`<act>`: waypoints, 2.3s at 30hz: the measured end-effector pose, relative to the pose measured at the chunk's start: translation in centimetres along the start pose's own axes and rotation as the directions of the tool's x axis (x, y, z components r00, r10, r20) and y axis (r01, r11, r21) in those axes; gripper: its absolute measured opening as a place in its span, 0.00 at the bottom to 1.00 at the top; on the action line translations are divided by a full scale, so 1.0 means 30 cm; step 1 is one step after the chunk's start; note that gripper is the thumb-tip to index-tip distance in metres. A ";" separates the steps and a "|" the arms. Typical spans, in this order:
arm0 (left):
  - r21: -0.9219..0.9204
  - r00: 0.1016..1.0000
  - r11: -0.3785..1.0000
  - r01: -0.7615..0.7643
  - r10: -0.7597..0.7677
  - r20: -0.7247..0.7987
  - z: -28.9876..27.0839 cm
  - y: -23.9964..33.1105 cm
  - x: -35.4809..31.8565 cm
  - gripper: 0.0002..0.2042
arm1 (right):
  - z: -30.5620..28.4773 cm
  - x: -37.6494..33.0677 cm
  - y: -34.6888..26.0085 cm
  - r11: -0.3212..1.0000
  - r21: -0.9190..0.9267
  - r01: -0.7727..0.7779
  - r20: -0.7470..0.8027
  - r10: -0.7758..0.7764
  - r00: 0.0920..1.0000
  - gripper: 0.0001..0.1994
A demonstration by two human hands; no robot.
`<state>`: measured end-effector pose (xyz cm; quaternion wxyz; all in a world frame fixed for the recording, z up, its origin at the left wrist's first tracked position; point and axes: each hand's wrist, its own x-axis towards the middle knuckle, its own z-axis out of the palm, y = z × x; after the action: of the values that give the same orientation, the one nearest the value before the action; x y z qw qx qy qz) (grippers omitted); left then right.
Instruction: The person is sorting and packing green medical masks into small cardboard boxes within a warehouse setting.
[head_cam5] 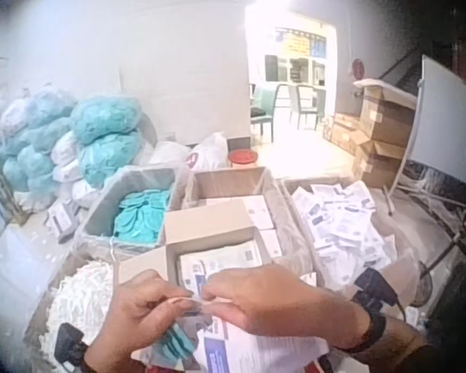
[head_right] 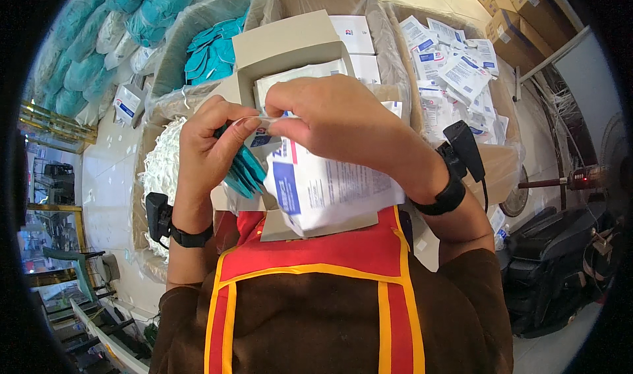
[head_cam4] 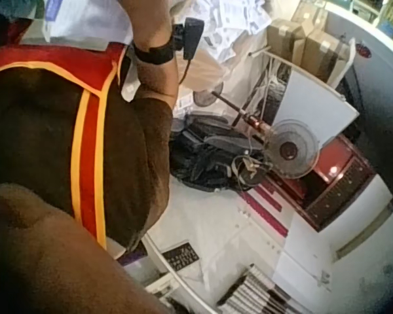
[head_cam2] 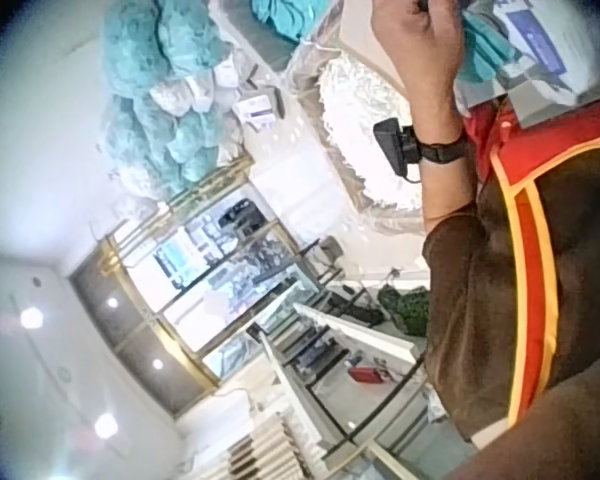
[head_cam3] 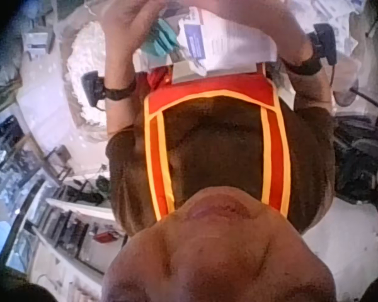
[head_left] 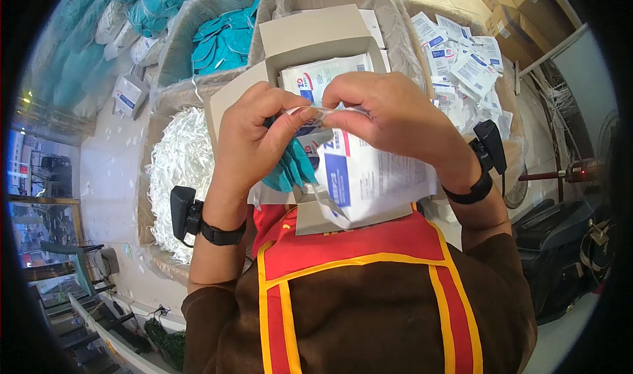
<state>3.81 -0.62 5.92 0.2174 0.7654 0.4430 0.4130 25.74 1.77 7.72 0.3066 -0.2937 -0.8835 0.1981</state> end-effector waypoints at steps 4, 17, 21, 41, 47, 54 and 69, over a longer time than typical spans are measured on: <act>0.091 0.998 0.996 0.011 -0.016 0.063 0.016 0.031 -0.017 0.07 | 0.050 -0.010 -0.001 0.985 -0.114 0.127 -0.061 -0.135 0.989 0.06; -0.695 0.763 0.564 0.445 -0.646 -0.036 0.024 -0.247 -0.028 0.14 | 0.018 -0.121 -0.173 0.959 0.037 0.280 -0.024 -0.279 0.960 0.05; -0.539 0.780 0.674 0.505 -0.624 -0.049 0.039 -0.326 -0.042 0.14 | -0.049 -0.132 -0.173 0.961 0.189 0.201 -0.022 -0.201 0.979 0.04; -0.105 0.970 0.994 0.036 -0.010 0.244 0.002 0.046 -0.081 0.13 | 0.024 -0.088 -0.079 0.984 0.007 0.177 -0.203 -0.172 0.964 0.08; -0.411 0.948 0.869 0.277 -0.177 0.264 -0.058 0.038 -0.097 0.09 | -0.052 -0.075 -0.030 0.975 -0.189 0.118 -0.214 -0.158 0.964 0.04; -0.566 0.839 0.808 0.165 -0.417 -0.350 -0.318 -0.042 -0.195 0.09 | -0.160 -0.093 0.134 0.988 0.033 -0.149 -0.393 0.150 0.907 0.03; -0.536 0.885 0.833 0.136 -0.345 -0.312 -0.230 -0.139 -0.185 0.18 | 0.240 0.165 0.399 0.856 -0.493 -0.153 0.216 0.291 0.932 0.14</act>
<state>-5.44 -3.46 4.45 0.3648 0.5197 0.4500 0.6280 22.59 12.68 -1.80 0.0722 -0.4283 -0.8992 0.0530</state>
